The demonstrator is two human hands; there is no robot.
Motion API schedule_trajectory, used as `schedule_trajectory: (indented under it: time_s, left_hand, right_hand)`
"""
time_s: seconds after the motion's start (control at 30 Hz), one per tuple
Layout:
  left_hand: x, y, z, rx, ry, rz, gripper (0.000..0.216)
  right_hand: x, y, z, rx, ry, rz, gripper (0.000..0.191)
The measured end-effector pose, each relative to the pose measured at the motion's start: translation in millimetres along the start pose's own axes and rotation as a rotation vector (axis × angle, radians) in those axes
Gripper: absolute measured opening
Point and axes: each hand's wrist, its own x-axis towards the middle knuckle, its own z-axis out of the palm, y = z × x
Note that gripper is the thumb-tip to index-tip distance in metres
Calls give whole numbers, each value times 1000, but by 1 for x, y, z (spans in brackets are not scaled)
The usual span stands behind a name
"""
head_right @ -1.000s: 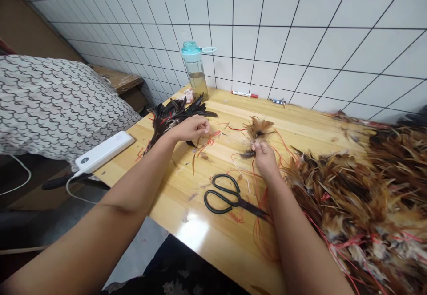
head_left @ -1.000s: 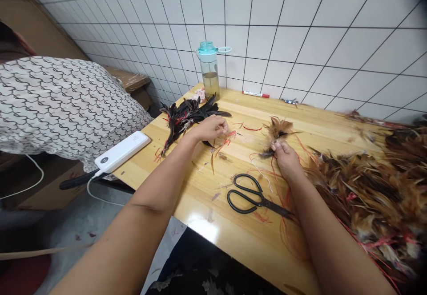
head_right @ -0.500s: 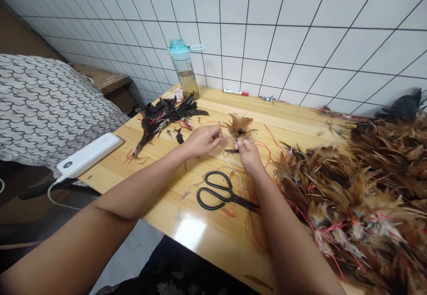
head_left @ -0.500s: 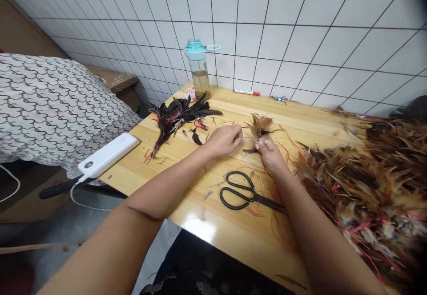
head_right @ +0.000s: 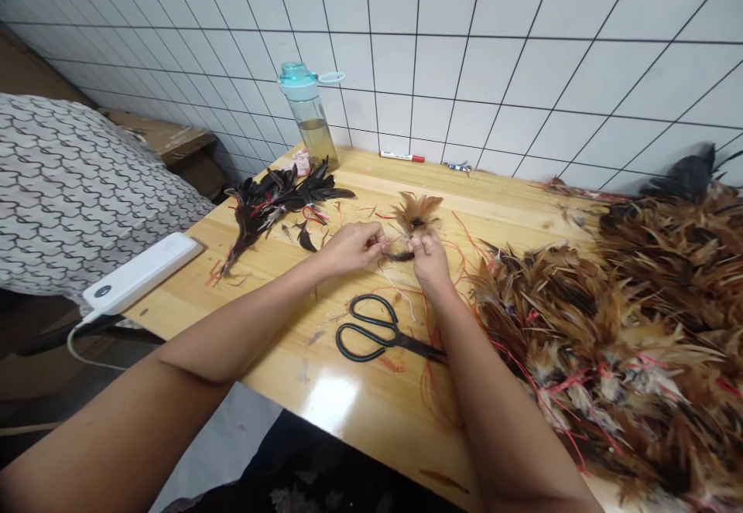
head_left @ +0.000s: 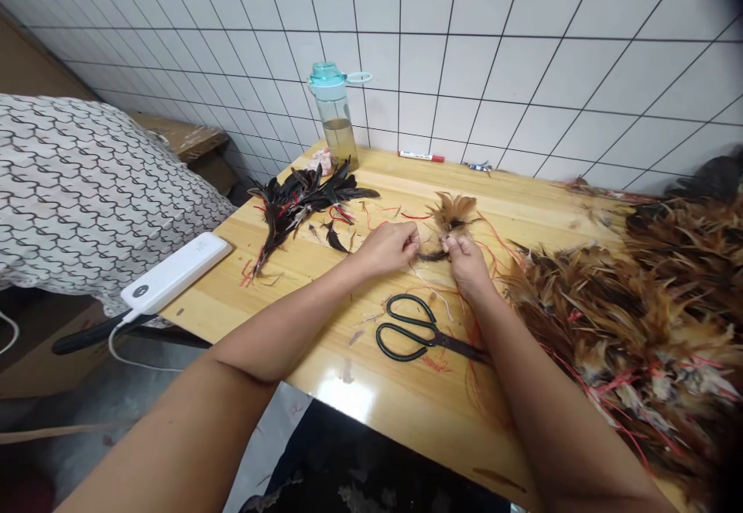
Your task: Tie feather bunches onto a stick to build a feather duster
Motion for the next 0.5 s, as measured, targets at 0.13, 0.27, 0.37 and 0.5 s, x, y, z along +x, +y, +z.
schedule_trajectory:
  time_s: [0.13, 0.27, 0.37, 0.5]
  left_hand:
    - [0, 1, 1, -7, -34, -11, 9]
    - [-1, 8, 6, 73, 5, -32, 13]
    - [0, 10, 7, 86, 28, -24, 16]
    - [2, 9, 5, -24, 44, 8, 17]
  right_hand:
    - [-1, -2, 0, -131, 52, 17, 24]
    - [-5, -13, 3, -254, 20, -64, 20]
    - [-7, -20, 4, -289, -45, -122, 19]
    - [-8, -25, 5, -270, -180, -135, 22]
